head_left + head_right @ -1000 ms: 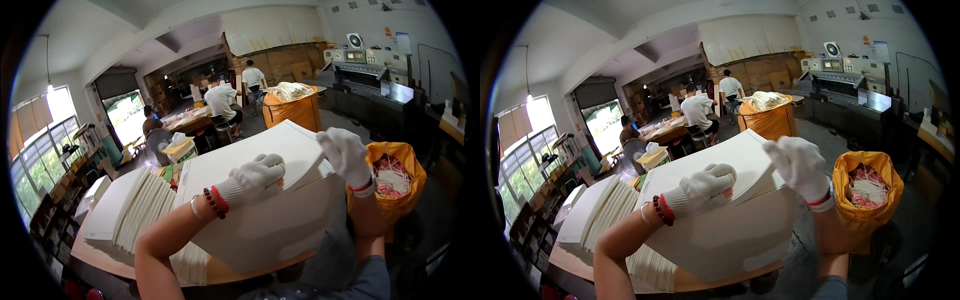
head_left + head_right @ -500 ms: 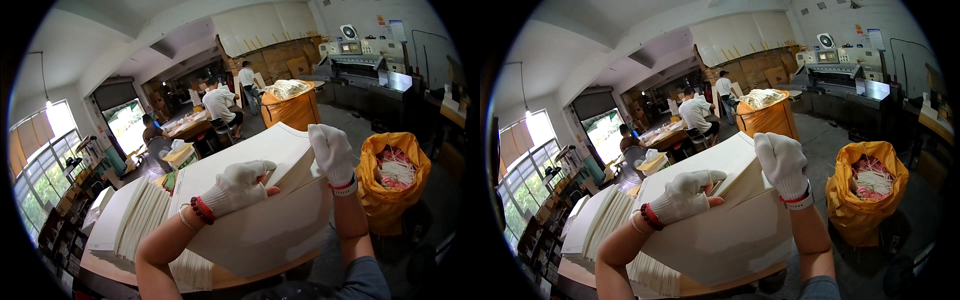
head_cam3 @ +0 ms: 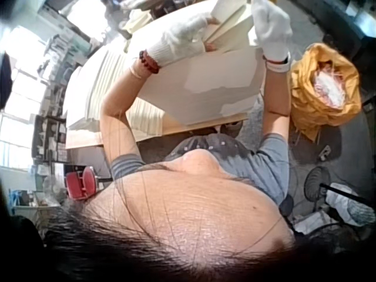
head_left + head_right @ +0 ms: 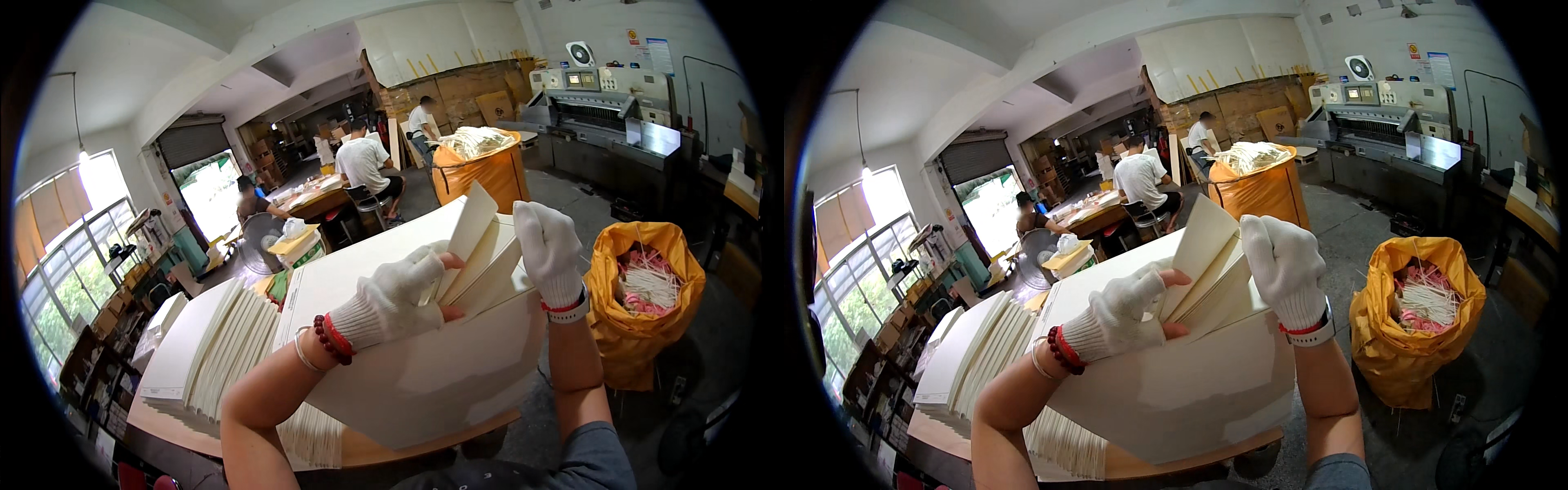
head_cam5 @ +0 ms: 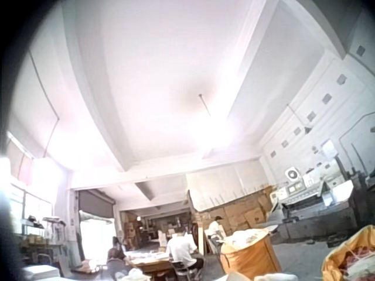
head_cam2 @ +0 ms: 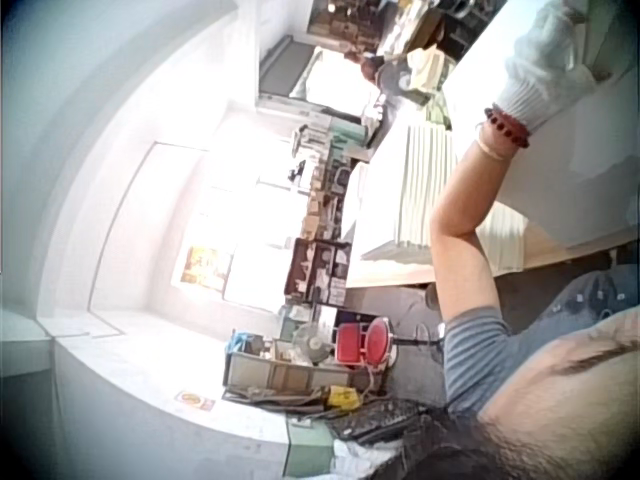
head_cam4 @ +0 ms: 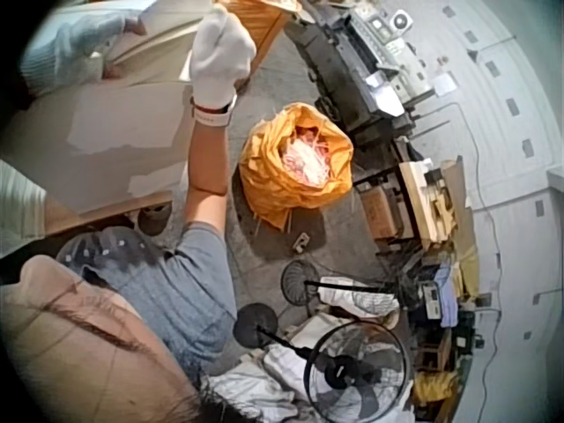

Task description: The person repeatedly picks up a single white sheet of paper from a large stack on a table and places it onto a smaller stack. The person wears white gloves and continues this repetitive stacking motion throughout the clip.

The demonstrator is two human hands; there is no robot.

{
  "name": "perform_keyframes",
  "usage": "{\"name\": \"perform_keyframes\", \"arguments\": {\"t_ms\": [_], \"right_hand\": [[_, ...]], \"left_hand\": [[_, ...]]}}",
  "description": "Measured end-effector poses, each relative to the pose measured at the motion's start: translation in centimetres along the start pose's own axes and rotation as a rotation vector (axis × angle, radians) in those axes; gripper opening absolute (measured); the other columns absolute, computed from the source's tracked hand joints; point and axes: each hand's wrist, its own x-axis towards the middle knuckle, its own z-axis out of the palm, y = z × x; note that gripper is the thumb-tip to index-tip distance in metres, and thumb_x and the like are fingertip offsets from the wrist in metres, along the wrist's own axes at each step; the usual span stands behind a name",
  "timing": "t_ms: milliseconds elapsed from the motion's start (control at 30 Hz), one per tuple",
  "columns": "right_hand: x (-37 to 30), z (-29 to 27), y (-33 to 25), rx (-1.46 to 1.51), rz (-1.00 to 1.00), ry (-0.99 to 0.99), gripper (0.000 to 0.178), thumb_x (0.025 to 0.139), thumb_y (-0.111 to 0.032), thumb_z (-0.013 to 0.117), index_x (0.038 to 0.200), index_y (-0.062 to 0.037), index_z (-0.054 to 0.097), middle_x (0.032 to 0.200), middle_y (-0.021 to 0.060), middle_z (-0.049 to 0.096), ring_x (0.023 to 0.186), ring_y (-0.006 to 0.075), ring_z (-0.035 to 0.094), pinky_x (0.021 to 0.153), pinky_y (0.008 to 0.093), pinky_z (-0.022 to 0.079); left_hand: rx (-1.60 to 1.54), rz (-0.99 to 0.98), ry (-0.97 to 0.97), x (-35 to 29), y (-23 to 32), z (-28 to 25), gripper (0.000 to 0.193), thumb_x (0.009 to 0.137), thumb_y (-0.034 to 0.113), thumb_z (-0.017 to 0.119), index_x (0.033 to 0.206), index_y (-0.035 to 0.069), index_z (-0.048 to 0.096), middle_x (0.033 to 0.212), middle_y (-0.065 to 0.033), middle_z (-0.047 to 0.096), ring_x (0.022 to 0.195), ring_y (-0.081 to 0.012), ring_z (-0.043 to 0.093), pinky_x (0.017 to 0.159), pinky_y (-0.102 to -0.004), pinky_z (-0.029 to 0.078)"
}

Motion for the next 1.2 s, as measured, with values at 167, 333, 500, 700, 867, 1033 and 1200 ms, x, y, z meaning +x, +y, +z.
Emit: {"name": "perform_keyframes", "arguments": {"t_ms": [167,333,500,700,867,1033,1200], "right_hand": [[-0.1,-0.2,-0.1,0.071,0.111,-0.050,0.015,0.096,-0.009,0.052,0.086,0.0024,0.055,0.059,0.0101,0.044,0.049,0.0260,0.047,0.046,0.0370,0.036],[0.6,-0.6,-0.4,0.152,0.155,-0.160,0.016,0.096,-0.009,0.052,0.086,0.0025,0.056,0.059,0.0094,0.044,0.048,0.0250,0.046,0.046,0.0357,0.036],[0.0,-0.4,0.0,0.090,0.092,-0.081,0.014,0.096,-0.006,0.051,0.086,0.0028,0.056,0.059,0.0095,0.044,0.047,0.0234,0.044,0.045,0.0346,0.035],[0.0,-0.3,0.0,0.085,0.061,-0.063,0.015,0.096,-0.006,0.052,0.086,0.0038,0.055,0.058,0.0096,0.042,0.048,0.0226,0.045,0.045,0.0346,0.035],[0.0,-0.4,0.0,0.115,0.159,-0.119,0.009,0.094,-0.005,0.054,0.091,0.0031,0.056,0.061,0.0090,0.042,0.049,0.0217,0.045,0.044,0.0343,0.035],[-0.1,-0.1,0.0,-0.142,-0.146,0.009,0.010,0.089,0.001,0.058,0.098,0.0038,0.057,0.062,0.0076,0.042,0.049,0.0207,0.045,0.043,0.0332,0.036],[-0.1,-0.4,0.1,-0.163,-0.160,-0.003,0.011,0.088,0.002,0.059,0.098,0.0048,0.057,0.063,0.0069,0.041,0.050,0.0199,0.044,0.043,0.0334,0.036]], "left_hand": [[-0.001,-0.045,0.018,-0.4,0.3,-0.2,0.051,0.078,0.009,0.080,0.124,0.008,0.057,0.116,-0.0123,0.064,0.099,-0.0246,0.064,0.087,-0.0318,0.050],[0.064,0.063,0.030,-0.5,-0.2,0.1,0.060,0.075,0.011,0.084,0.129,0.007,0.058,0.113,-0.0105,0.064,0.097,-0.0226,0.064,0.086,-0.0299,0.049],[0.029,0.061,-0.028,-0.1,-0.3,-0.2,0.052,0.077,0.013,0.083,0.123,0.007,0.061,0.114,-0.0117,0.064,0.100,-0.0251,0.065,0.086,-0.0323,0.051],[-0.018,0.071,0.039,-0.1,-0.3,0.0,0.048,0.077,0.013,0.082,0.120,0.007,0.062,0.113,-0.0123,0.064,0.101,-0.0269,0.065,0.086,-0.0330,0.051],[0.071,0.077,0.041,-0.1,0.0,0.4,0.044,0.077,0.010,0.082,0.117,0.005,0.064,0.108,-0.0112,0.065,0.098,-0.0234,0.066,0.084,-0.0297,0.050],[-0.013,-0.017,-0.057,-0.2,0.2,-0.4,0.044,0.076,0.010,0.083,0.116,0.004,0.064,0.107,-0.0110,0.065,0.096,-0.0237,0.065,0.084,-0.0302,0.050],[-0.033,-0.019,0.020,0.1,1.0,-0.3,0.033,0.077,0.003,0.079,0.106,0.004,0.064,0.129,-0.0129,0.059,0.104,-0.0277,0.065,0.087,-0.0306,0.053]]}}
